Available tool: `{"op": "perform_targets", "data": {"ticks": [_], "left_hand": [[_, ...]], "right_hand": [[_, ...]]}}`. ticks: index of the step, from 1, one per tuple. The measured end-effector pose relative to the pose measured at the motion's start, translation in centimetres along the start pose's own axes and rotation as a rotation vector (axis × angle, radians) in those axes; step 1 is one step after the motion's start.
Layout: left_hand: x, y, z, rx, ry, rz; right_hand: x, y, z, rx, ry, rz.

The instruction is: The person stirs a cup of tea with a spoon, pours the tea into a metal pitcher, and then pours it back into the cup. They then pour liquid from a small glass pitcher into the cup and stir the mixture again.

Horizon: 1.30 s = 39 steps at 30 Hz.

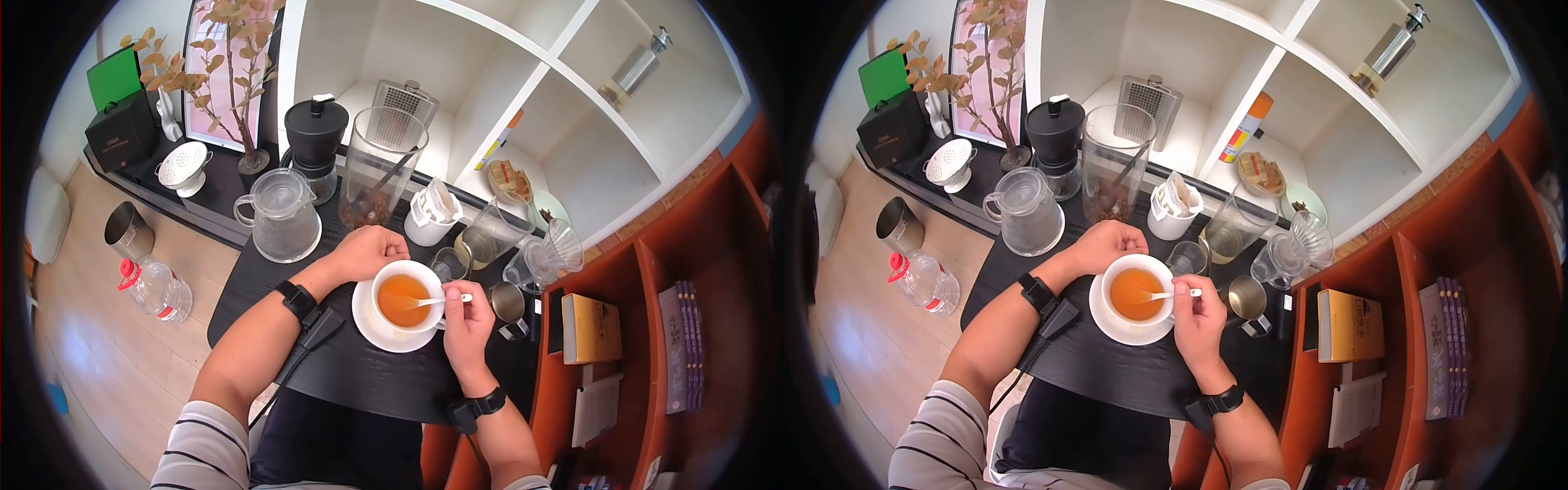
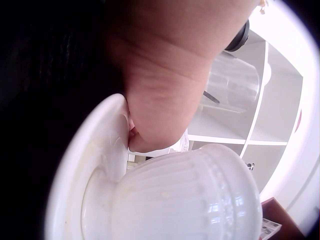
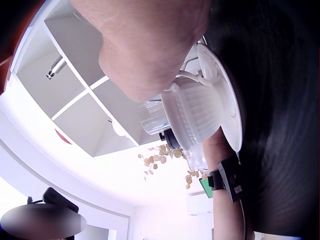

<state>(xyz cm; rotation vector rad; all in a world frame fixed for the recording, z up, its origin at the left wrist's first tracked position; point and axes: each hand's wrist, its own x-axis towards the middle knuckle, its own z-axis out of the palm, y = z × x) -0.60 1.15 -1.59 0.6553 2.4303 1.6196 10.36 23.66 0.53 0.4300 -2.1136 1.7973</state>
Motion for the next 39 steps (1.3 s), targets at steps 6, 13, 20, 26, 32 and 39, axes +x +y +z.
{"op": "perform_targets", "data": {"ticks": [6,13,20,26,32,39], "left_hand": [[0.1,-0.1,0.0,0.056,-0.007,0.009],[-0.2,0.8,-0.2,0.049,0.022,-0.009],[-0.2,0.8,-0.3,0.086,0.016,0.008],[-0.1,0.6,-0.1,0.089,0.019,0.005],[-0.1,0.6,0.0,0.099,0.026,0.003],[0.5,-1.1,0.3,-0.027,-0.006,-0.025]], "right_hand": [[0.1,0.2,-0.1,0.006,0.005,-0.018],[0.0,0.2,-0.2,-0.005,0.004,-0.007],[-0.1,0.1,-0.2,0.019,-0.004,0.005],[0.1,0.1,-0.2,0.024,-0.014,0.000],[0.0,0.2,-0.1,0.022,-0.001,0.009],[0.0,0.0,-0.1,0.000,-0.004,0.008]]}}
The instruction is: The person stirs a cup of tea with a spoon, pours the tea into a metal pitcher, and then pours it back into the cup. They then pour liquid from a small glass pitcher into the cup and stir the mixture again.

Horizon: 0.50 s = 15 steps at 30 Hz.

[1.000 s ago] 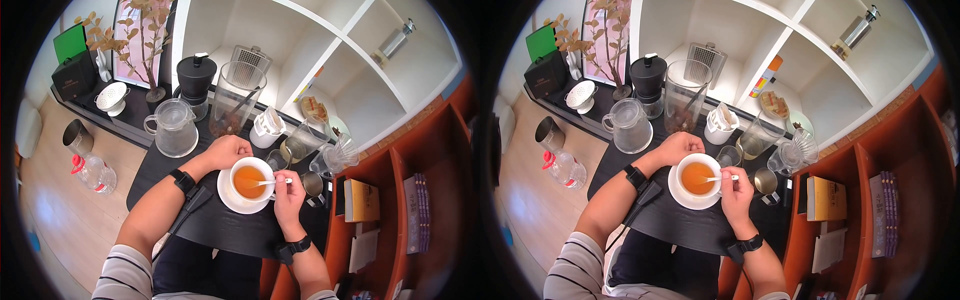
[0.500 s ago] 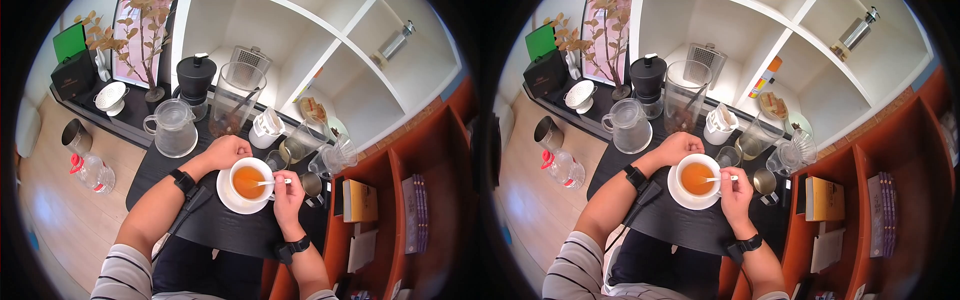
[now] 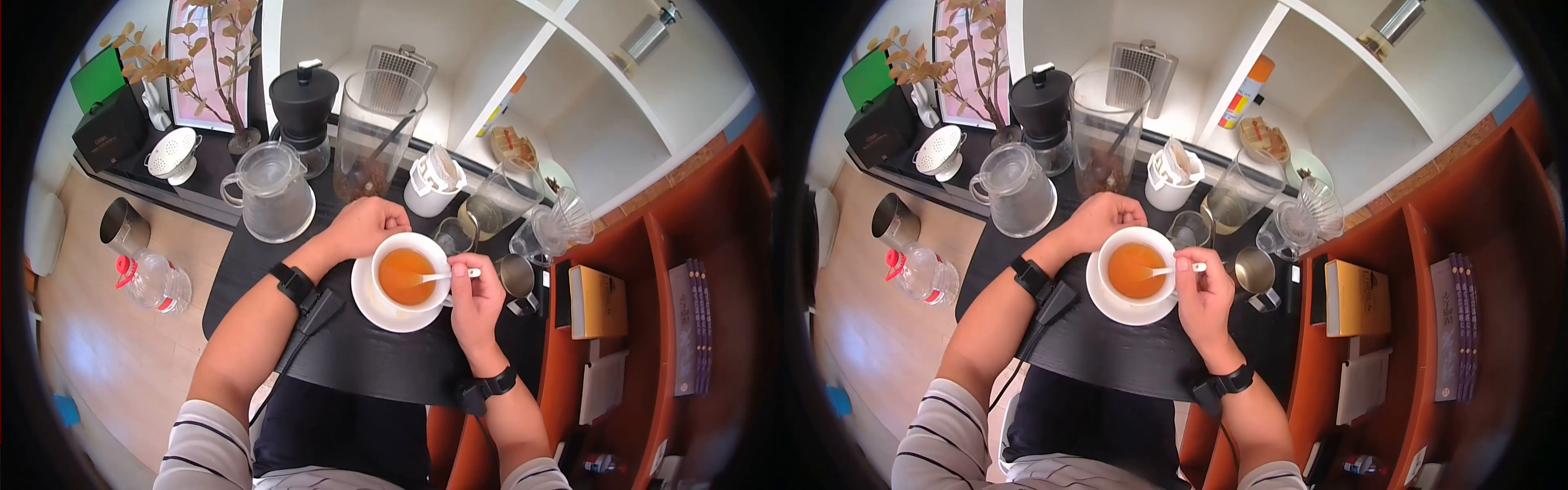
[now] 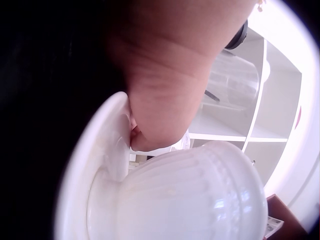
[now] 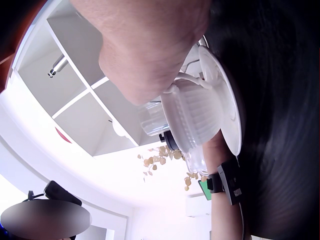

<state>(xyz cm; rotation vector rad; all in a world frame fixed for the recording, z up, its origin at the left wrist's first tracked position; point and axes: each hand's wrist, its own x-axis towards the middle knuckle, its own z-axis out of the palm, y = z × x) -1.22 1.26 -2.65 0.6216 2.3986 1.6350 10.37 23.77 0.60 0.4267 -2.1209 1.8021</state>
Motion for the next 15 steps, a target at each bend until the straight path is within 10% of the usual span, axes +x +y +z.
{"op": "perform_targets", "data": {"ticks": [15], "left_hand": [[-0.27,0.56,-0.07,-0.029,-0.037,0.018]], "right_hand": [[0.00,-0.37,0.08,-0.002,-0.008,-0.016]]}}
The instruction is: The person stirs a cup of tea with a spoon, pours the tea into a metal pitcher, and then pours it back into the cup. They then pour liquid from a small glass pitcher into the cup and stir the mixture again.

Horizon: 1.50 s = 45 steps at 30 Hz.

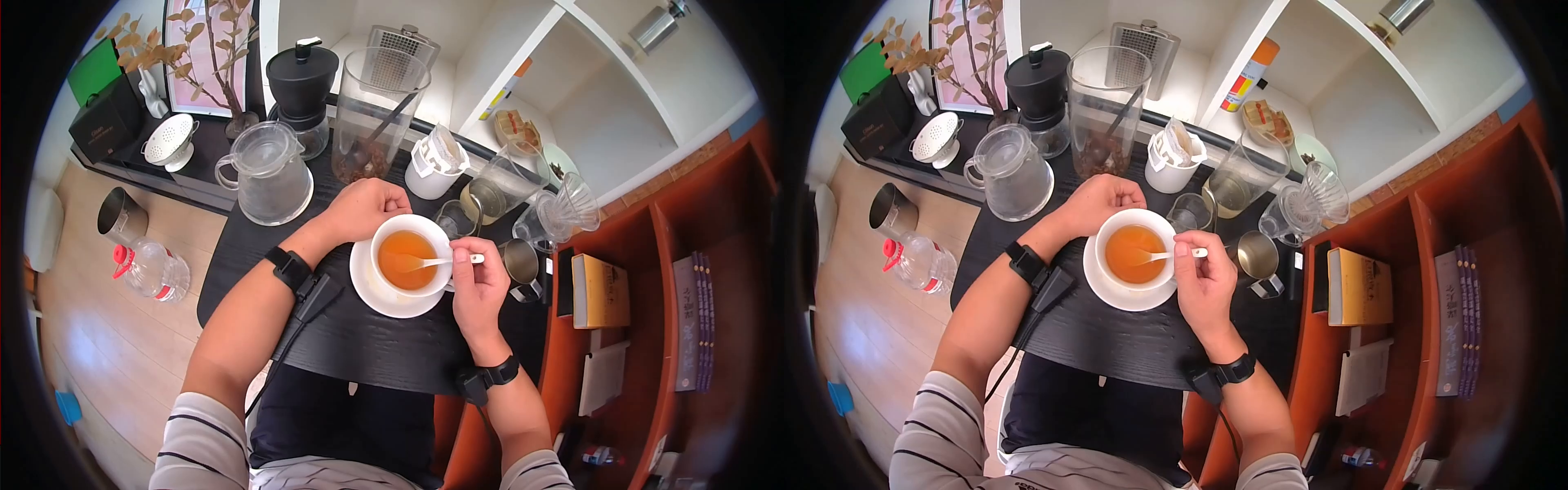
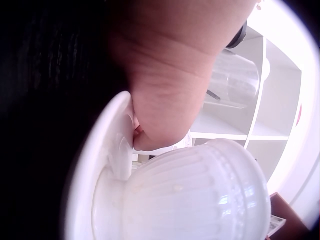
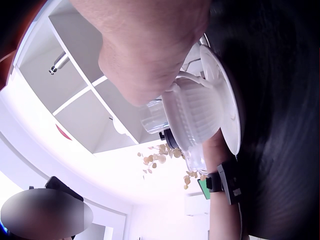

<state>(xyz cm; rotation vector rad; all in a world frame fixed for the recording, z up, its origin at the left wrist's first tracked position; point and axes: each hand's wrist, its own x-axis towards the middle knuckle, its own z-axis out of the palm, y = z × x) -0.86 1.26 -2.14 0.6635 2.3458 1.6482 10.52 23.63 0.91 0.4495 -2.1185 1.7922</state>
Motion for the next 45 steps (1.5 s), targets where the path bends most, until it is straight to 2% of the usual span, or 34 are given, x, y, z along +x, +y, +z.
{"op": "perform_targets", "data": {"ticks": [7,10,17,22,27,29,33,37,45], "left_hand": [[-0.3,0.4,-0.1,0.069,0.049,0.001],[-0.4,0.9,-0.3,0.085,0.046,-0.016],[-0.8,1.5,-0.4,0.151,0.058,0.044],[-0.6,1.3,-0.3,0.140,0.061,0.019],[-0.4,1.3,-0.3,0.129,0.056,-0.047],[-0.4,1.2,-0.2,0.114,0.062,0.009],[-0.3,1.4,-0.3,0.122,0.045,-0.009],[-0.2,1.0,-0.3,0.073,0.037,-0.017],[-0.4,1.3,-0.3,0.106,0.057,0.011]], "right_hand": [[0.3,0.0,0.3,0.011,0.021,-0.014],[0.8,-0.7,0.4,0.029,0.001,0.052],[0.9,-0.7,0.2,-0.054,-0.042,-0.006],[0.0,-0.7,-0.3,-0.103,-0.031,-0.022],[-0.3,-1.0,-0.5,0.014,-0.029,-0.011],[-0.3,-0.9,-0.5,0.080,-0.040,-0.010],[-0.2,-0.5,-1.0,0.152,-0.056,-0.017],[-0.1,-0.2,-1.1,0.140,-0.065,-0.061],[0.6,-2.0,-0.6,0.036,-0.051,0.004]]}}
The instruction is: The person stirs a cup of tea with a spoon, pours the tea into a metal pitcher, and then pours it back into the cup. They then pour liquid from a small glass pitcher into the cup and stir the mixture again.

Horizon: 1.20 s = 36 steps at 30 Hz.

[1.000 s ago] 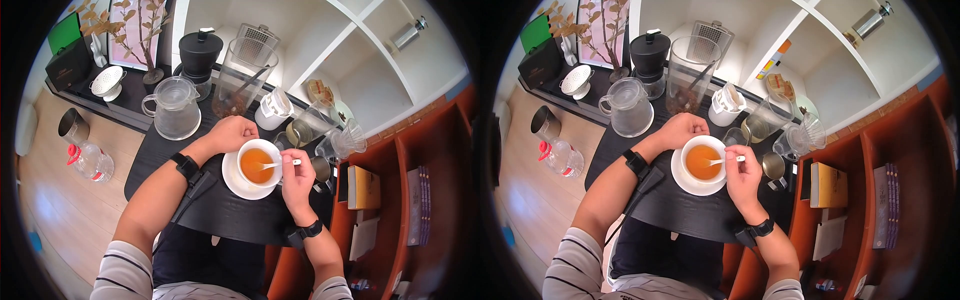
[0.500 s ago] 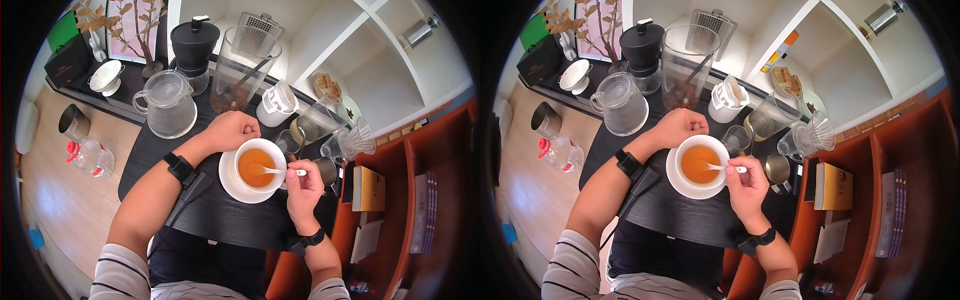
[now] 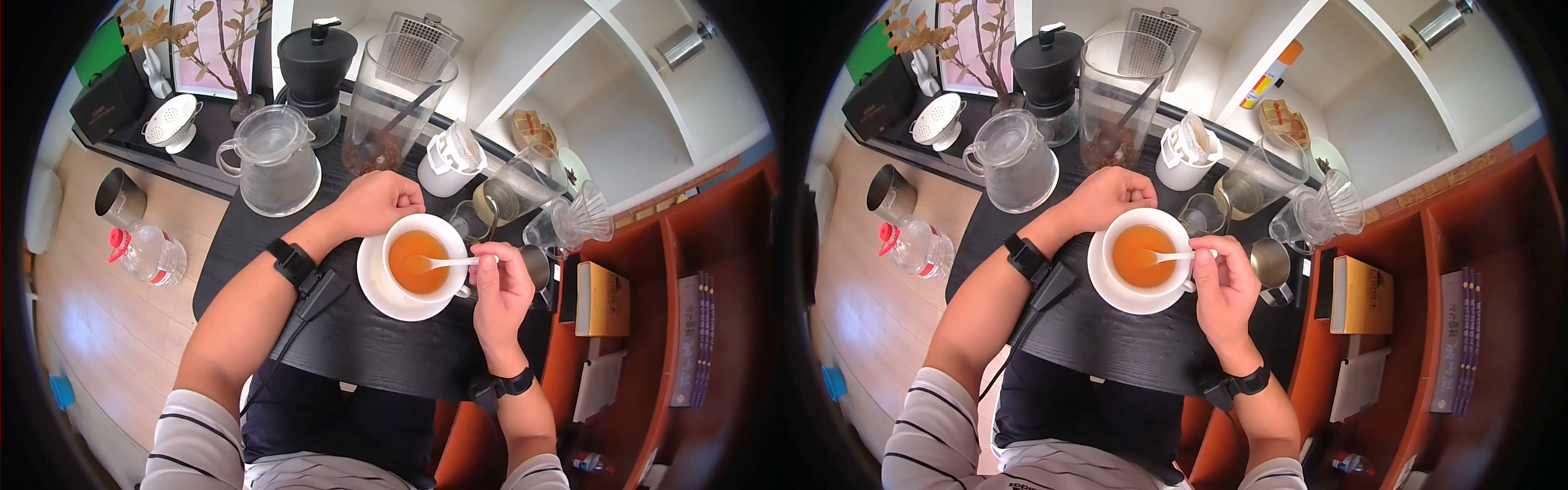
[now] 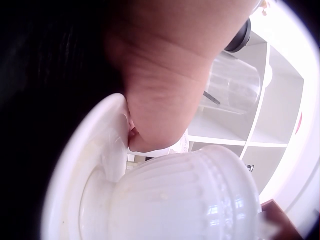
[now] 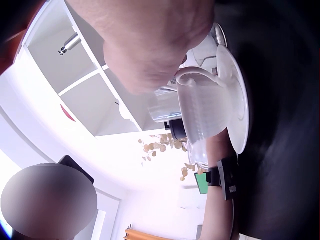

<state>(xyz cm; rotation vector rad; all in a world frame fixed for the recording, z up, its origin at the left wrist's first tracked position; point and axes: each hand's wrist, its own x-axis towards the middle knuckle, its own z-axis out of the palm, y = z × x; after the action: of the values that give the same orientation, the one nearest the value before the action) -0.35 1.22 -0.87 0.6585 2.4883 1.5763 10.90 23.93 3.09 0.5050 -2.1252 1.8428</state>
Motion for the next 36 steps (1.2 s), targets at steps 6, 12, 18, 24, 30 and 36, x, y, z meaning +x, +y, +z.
{"op": "perform_targets", "data": {"ticks": [6,12,18,24,30,36], "left_hand": [[-0.2,0.2,-0.4,0.019,-0.020,-0.005],[-0.2,0.4,-0.2,0.000,-0.014,-0.020],[0.0,0.1,-0.1,0.007,-0.019,-0.030],[0.2,-0.6,0.1,-0.007,-0.020,-0.009],[0.2,-0.4,0.1,-0.023,-0.033,-0.010],[0.2,-0.5,0.1,-0.024,-0.027,-0.003]], "right_hand": [[-0.3,1.2,-0.8,0.048,-0.017,0.007],[-0.8,0.9,-1.4,0.046,-0.068,0.014],[-1.0,0.6,-1.0,0.036,-0.056,0.025],[-0.8,0.7,-0.9,0.018,0.054,-0.046],[-0.7,0.7,-0.8,-0.030,0.099,0.064],[-0.7,1.0,-1.2,0.104,0.074,0.192]]}}
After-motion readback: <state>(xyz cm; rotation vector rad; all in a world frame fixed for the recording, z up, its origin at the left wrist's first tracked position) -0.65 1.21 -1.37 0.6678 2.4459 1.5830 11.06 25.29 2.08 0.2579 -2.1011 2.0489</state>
